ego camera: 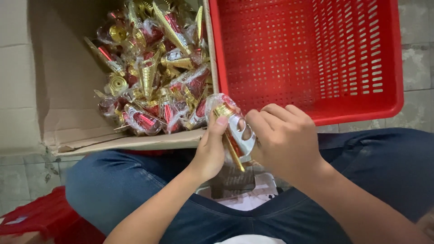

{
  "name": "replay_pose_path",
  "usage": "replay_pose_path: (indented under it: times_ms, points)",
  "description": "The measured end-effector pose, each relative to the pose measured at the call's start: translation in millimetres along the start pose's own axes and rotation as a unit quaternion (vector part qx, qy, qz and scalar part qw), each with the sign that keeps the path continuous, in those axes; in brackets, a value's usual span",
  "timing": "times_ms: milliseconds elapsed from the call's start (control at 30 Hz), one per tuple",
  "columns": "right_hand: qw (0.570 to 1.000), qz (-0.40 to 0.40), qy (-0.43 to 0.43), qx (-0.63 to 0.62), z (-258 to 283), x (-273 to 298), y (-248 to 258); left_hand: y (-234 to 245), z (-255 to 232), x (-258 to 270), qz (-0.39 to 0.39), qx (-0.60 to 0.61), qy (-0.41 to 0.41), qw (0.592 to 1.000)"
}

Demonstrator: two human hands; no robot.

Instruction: Unpacking and unwrapping cone-shaped decorative items from a box and placing them into a basket.

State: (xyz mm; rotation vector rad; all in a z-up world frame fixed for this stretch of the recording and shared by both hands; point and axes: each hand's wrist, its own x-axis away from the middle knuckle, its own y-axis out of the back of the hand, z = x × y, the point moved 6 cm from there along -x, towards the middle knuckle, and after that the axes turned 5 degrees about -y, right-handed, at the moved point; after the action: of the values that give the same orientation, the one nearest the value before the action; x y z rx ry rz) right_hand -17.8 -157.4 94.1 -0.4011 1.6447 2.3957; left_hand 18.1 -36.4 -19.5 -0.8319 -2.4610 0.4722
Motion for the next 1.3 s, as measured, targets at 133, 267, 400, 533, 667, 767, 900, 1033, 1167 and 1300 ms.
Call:
replay_pose_path:
  times_ms: [133,267,400,533,667,767,900,1033,1167,1300]
  points:
    - [0.998,-0.017,0.023,0.060,2.1,0.8,-3.2,-8.3,-3.3,7.4,0.012,0.028,-0.024,0.999]
    - [0.997,-0.032,0.033,0.054,3.5,4.0,-8.6,-13.9,-7.1,8.4,0.018,0.027,-0.024,0.999]
    - [0.996,-0.051,0.044,0.064,7.1,8.2,-12.9,-15.9,-15.1,10.1,0.020,-0.007,-0.028,0.999]
    - [0.993,-0.059,0.053,0.084,10.7,9.9,-16.6,-12.7,-15.3,9.4,0.025,-0.035,-0.050,0.998]
    - [0.990,-0.072,0.063,0.104,3.3,13.3,-30.1,-10.4,-15.4,7.5,0.021,-0.182,-0.033,0.983]
    - [0.988,-0.086,0.078,0.101,-0.3,16.5,-35.7,-10.8,-12.4,5.4,0.026,-0.215,-0.042,0.975]
    - [0.989,-0.083,0.071,0.100,-1.8,13.9,-39.9,-19.5,-31.2,7.6,0.043,-0.271,-0.026,0.961]
    - [0.991,-0.074,0.070,0.087,-4.9,11.9,-44.2,-20.6,-40.1,5.1,0.038,-0.280,-0.021,0.959]
    - [0.996,-0.058,0.041,0.059,-17.8,13.3,-50.7,-16.0,-46.6,-6.3,0.048,-0.258,-0.010,0.965]
    - [0.999,-0.048,0.018,-0.015,-14.6,3.0,-27.5,-8.2,-49.6,-12.7,0.046,-0.171,-0.050,0.983]
